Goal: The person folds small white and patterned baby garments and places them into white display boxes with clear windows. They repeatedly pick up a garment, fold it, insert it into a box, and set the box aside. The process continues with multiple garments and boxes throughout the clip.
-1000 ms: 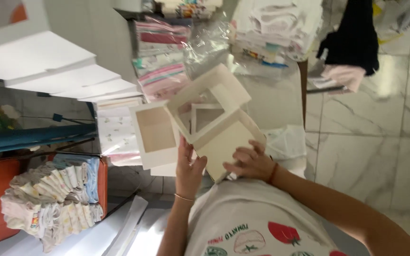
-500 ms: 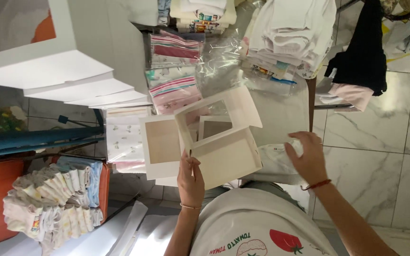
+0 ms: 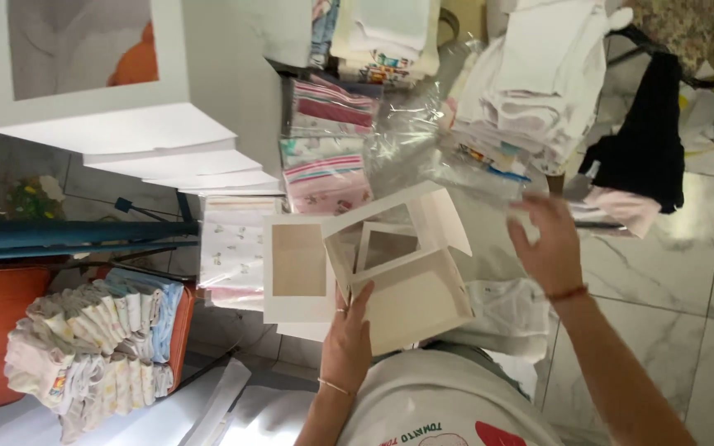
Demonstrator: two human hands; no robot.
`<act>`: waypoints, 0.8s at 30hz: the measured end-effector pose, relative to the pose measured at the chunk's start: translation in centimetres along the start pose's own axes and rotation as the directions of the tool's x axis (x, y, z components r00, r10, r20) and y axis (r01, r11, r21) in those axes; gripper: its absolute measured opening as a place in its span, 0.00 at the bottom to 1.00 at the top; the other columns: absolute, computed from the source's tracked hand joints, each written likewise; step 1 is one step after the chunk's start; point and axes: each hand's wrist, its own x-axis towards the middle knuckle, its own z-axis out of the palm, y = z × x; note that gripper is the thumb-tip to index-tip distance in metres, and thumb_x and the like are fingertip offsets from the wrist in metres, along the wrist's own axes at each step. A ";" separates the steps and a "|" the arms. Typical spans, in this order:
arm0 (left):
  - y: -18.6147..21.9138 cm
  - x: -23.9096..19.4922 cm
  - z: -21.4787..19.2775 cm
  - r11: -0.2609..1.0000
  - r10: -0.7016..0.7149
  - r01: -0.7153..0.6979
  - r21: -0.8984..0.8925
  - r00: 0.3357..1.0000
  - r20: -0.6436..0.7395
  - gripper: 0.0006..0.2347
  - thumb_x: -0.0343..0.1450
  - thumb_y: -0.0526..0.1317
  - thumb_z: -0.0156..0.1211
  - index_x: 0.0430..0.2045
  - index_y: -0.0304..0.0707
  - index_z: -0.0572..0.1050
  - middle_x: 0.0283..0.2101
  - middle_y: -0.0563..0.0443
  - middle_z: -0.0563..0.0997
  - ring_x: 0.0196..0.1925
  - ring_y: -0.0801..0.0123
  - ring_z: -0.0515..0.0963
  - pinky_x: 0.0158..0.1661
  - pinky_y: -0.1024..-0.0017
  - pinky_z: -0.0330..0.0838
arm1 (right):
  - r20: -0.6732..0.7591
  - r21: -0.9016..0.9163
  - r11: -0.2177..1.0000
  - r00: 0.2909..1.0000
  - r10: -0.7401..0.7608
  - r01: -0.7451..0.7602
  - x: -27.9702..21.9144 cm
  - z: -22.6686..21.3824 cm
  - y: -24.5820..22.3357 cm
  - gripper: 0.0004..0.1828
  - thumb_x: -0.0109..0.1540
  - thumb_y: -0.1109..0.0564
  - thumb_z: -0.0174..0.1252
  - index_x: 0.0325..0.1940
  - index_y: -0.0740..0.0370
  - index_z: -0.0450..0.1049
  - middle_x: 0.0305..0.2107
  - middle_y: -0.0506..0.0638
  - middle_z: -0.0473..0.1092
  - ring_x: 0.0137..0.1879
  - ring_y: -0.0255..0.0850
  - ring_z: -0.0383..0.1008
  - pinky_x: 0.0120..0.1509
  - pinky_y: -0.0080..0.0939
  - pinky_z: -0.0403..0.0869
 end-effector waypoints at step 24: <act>-5.2 1.8 0.9 0.980 -0.195 0.198 0.001 0.962 0.191 0.31 0.55 0.26 0.43 0.51 0.66 0.54 0.62 0.65 0.40 0.53 0.74 0.64 0.27 0.68 0.68 | 0.435 0.668 0.447 0.800 0.415 -0.595 33.4 15.9 -21.8 0.07 0.50 0.58 0.52 0.27 0.58 0.59 0.22 0.46 0.62 0.21 0.32 0.61 0.23 0.27 0.61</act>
